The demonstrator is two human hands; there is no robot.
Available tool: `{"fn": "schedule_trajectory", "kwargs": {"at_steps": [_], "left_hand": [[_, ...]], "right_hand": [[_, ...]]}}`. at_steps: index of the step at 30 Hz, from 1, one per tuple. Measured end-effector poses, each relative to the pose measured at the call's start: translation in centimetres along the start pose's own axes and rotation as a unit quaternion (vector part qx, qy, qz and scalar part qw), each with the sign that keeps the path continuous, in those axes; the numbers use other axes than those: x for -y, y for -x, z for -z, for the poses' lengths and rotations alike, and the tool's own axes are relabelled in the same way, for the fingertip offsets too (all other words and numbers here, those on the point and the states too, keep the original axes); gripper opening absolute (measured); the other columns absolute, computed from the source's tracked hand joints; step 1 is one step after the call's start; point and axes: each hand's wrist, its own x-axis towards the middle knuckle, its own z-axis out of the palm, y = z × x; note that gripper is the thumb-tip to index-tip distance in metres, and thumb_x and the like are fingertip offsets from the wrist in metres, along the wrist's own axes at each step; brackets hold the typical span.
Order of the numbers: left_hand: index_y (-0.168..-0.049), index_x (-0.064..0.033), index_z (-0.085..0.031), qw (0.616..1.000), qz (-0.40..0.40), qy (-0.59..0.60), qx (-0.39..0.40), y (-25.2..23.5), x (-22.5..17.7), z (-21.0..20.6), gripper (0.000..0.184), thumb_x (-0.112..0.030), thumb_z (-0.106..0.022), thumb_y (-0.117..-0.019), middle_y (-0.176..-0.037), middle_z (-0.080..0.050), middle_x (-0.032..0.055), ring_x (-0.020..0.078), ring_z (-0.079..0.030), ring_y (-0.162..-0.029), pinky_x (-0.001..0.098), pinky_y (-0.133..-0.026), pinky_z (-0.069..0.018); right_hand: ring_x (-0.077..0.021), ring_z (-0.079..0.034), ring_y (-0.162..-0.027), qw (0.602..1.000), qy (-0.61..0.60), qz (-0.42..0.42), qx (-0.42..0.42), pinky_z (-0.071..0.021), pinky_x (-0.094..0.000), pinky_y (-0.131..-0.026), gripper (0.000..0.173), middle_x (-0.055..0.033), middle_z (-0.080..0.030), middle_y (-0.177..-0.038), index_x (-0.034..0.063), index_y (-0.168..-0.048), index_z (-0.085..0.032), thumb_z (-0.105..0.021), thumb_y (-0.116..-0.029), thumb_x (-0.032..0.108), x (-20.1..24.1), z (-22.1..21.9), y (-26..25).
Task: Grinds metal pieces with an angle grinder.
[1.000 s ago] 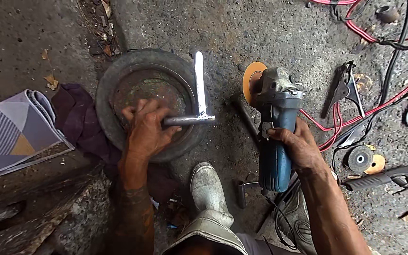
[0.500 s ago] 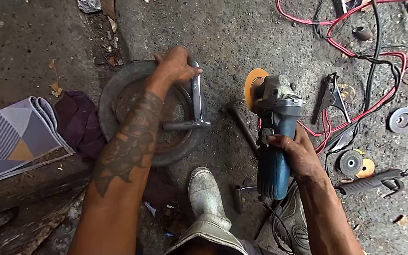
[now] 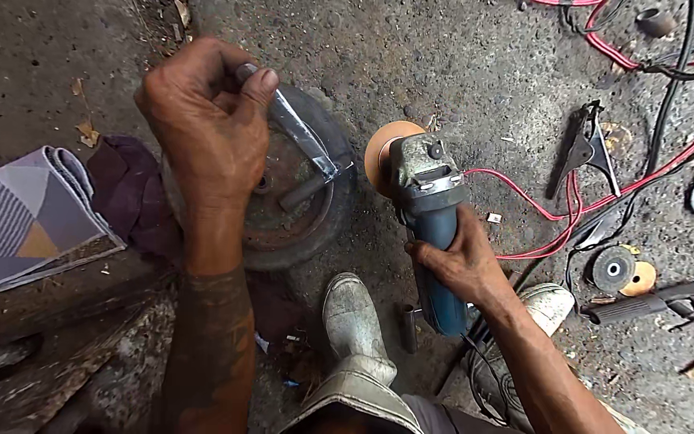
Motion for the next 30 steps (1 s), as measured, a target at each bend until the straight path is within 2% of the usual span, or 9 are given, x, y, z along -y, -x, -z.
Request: {"fn": "schedule_trajectory", "kwargs": {"at_steps": [5,11,16,21,27,30], "left_hand": [[-0.105,-0.0105,-0.072,0.999,0.012,-0.039,-0.020,-0.6,1.2,-0.9,0.019,-0.028,-0.066,-0.0988,-0.087,-0.070,-0.0068,-0.0048,-0.060,-0.070,0.0164,-0.066,-0.0503],[-0.102,-0.0099,-0.073,0.998,-0.012,-0.048,-0.025,-0.9,1.7,-1.0,0.020,-0.029,-0.066,-0.0987,-0.087,-0.070,-0.0060,-0.0053,-0.060,-0.071,0.0153,-0.067,-0.0487],[-0.100,-0.0083,-0.073,0.998,-0.047,-0.027,-0.038,-0.9,1.8,-1.5,0.019,-0.026,-0.067,-0.0986,-0.084,-0.070,-0.0047,-0.0045,-0.060,-0.068,0.0159,-0.064,-0.0484],[-0.100,-0.0079,-0.073,0.997,-0.058,-0.014,-0.050,-0.7,2.0,-1.6,0.018,-0.025,-0.068,-0.0984,-0.084,-0.071,-0.0042,-0.0039,-0.061,-0.069,0.0166,-0.064,-0.0499],[-0.100,-0.0062,-0.074,0.995,-0.068,-0.015,-0.066,-0.6,2.1,-1.8,0.018,-0.024,-0.068,-0.0985,-0.083,-0.071,-0.0028,-0.0036,-0.060,-0.067,0.0169,-0.062,-0.0482],[-0.100,-0.0061,-0.074,0.995,-0.075,-0.011,-0.071,-0.6,2.2,-1.9,0.019,-0.024,-0.068,-0.0981,-0.082,-0.071,-0.0028,-0.0036,-0.060,-0.066,0.0171,-0.062,-0.0485]], "right_hand": [[-0.0059,-0.068,-0.075,0.997,0.075,0.002,0.006,-0.0588,-0.0311,-0.065,0.065,0.0036,-0.067,-0.089,0.0149,-0.127,-0.053,-0.079,-0.0722,0.039,0.2,-1.4,-0.9],[-0.0090,-0.066,-0.076,0.989,0.143,0.037,-0.002,-0.0568,-0.0353,-0.067,0.069,0.0007,-0.066,-0.090,0.0101,-0.130,-0.051,-0.077,-0.0730,0.041,0.3,-2.0,-1.3],[-0.0079,-0.066,-0.078,0.986,0.157,0.050,0.009,-0.0569,-0.0341,-0.067,0.072,0.0014,-0.066,-0.091,0.0102,-0.132,-0.050,-0.077,-0.0732,0.041,0.7,-2.1,-1.6],[-0.0055,-0.067,-0.071,0.994,0.101,0.009,0.046,-0.0587,-0.0303,-0.062,0.065,0.0041,-0.066,-0.087,0.0142,-0.127,-0.053,-0.078,-0.0730,0.040,0.9,-1.6,-2.2],[-0.0063,-0.066,-0.070,0.990,0.136,0.015,0.025,-0.0567,-0.0317,-0.061,0.065,0.0033,-0.065,-0.085,0.0127,-0.126,-0.052,-0.078,-0.0725,0.040,1.2,-1.9,-2.1],[-0.0048,-0.066,-0.069,0.992,0.123,0.013,0.032,-0.0572,-0.0295,-0.060,0.064,0.0048,-0.065,-0.084,0.0143,-0.124,-0.052,-0.077,-0.0721,0.041,1.3,-1.9,-2.2]]}}
